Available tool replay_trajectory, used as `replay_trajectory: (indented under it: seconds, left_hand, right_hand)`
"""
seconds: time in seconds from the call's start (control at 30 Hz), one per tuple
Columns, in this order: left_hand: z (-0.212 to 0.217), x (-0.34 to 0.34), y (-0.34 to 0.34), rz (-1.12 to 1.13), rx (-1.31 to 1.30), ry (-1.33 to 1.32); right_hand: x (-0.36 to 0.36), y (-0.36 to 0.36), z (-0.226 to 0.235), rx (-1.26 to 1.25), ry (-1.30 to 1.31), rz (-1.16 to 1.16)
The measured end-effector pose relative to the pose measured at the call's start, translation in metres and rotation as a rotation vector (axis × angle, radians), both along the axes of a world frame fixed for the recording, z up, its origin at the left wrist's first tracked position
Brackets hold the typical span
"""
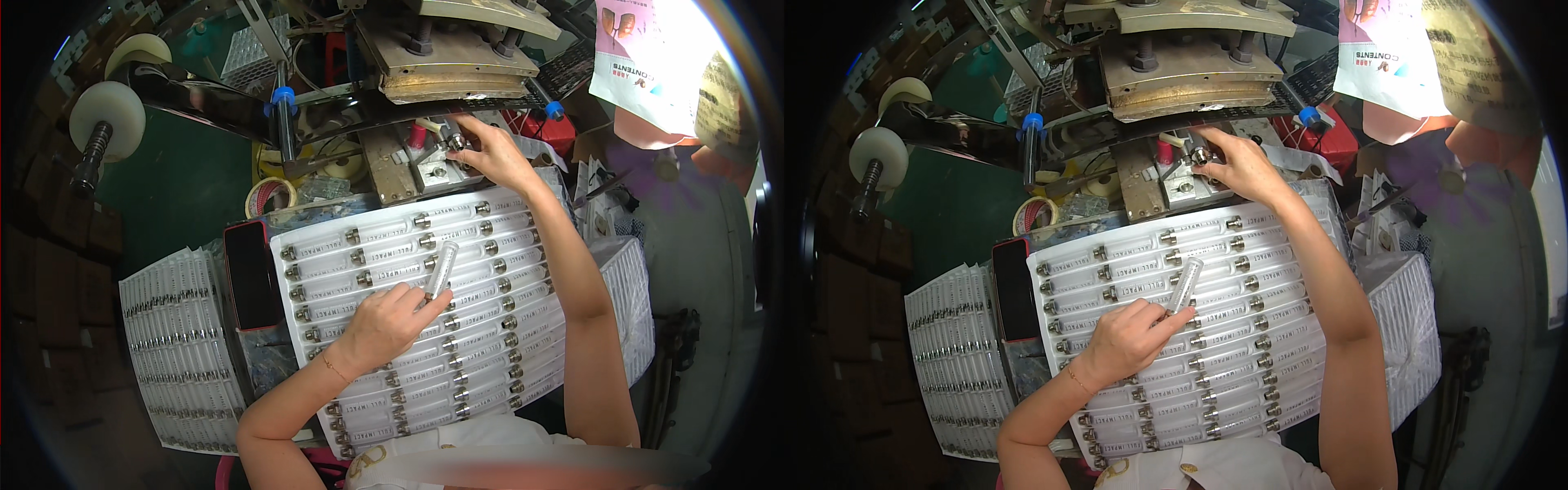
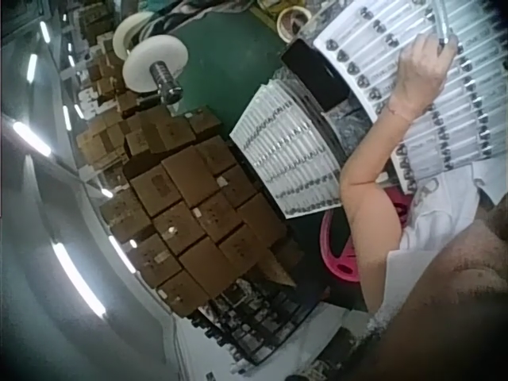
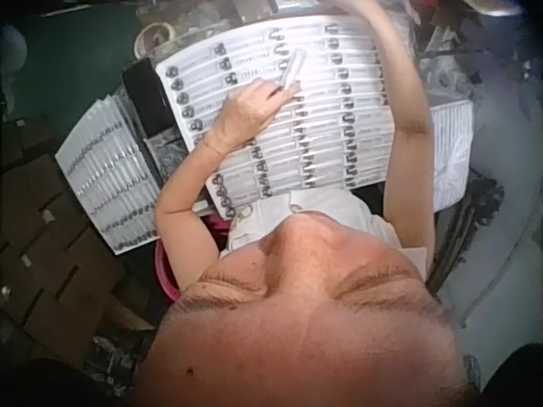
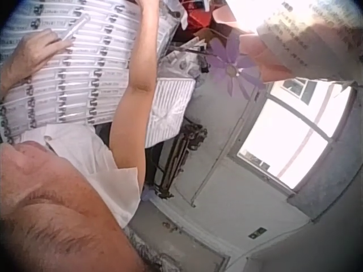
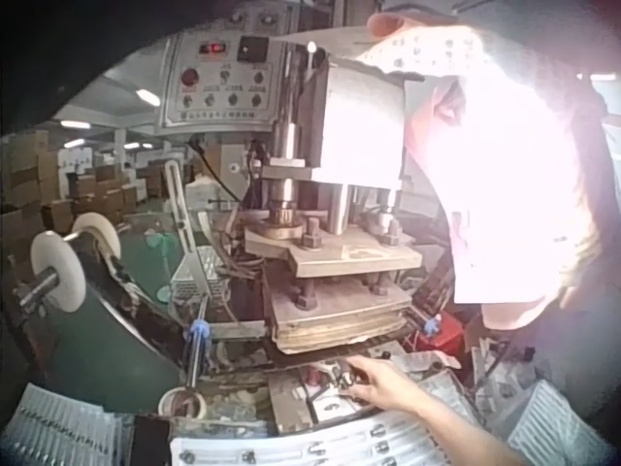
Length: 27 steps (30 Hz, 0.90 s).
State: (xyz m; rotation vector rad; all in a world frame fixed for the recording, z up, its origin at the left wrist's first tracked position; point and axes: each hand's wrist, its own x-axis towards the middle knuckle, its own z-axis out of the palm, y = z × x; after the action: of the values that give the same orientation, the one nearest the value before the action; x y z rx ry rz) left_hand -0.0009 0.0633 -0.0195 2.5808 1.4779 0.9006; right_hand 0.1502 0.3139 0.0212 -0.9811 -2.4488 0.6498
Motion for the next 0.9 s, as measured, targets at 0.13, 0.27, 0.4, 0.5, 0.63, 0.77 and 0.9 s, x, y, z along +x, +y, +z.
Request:
replay_trajectory:
  seconds: [0.13,0.27,0.4,0.5,0.63,0.77,0.9]
  left_hand:
    - [0.000,0.000,0.001,0.000,-0.007,-0.009]
    - [0.000,0.000,0.000,0.004,-0.007,-0.002]
    - [0.002,0.000,-0.001,-0.006,-0.029,-0.052]
    - [0.005,0.000,-0.003,-0.010,-0.047,-0.116]
    - [0.022,0.007,-0.001,-0.050,-0.032,-0.112]
    - [0.042,0.022,0.003,-0.064,-0.004,-0.119]
    - [0.042,0.063,0.030,-0.156,0.015,-0.238]
  right_hand:
    - [-0.001,-0.001,0.003,0.006,0.014,0.012]
    - [-0.003,-0.006,0.006,-0.016,-0.043,-0.039]
    - [0.010,-0.006,0.012,-0.097,-0.038,-0.020]
    - [0.035,-0.020,0.022,-0.138,-0.081,-0.043]
    - [0.117,-0.030,0.029,0.049,-0.146,-0.092]
    - [0.187,-0.070,0.055,0.242,-0.135,-0.285]
    - [0.245,-0.118,0.059,0.193,-0.109,-0.387]
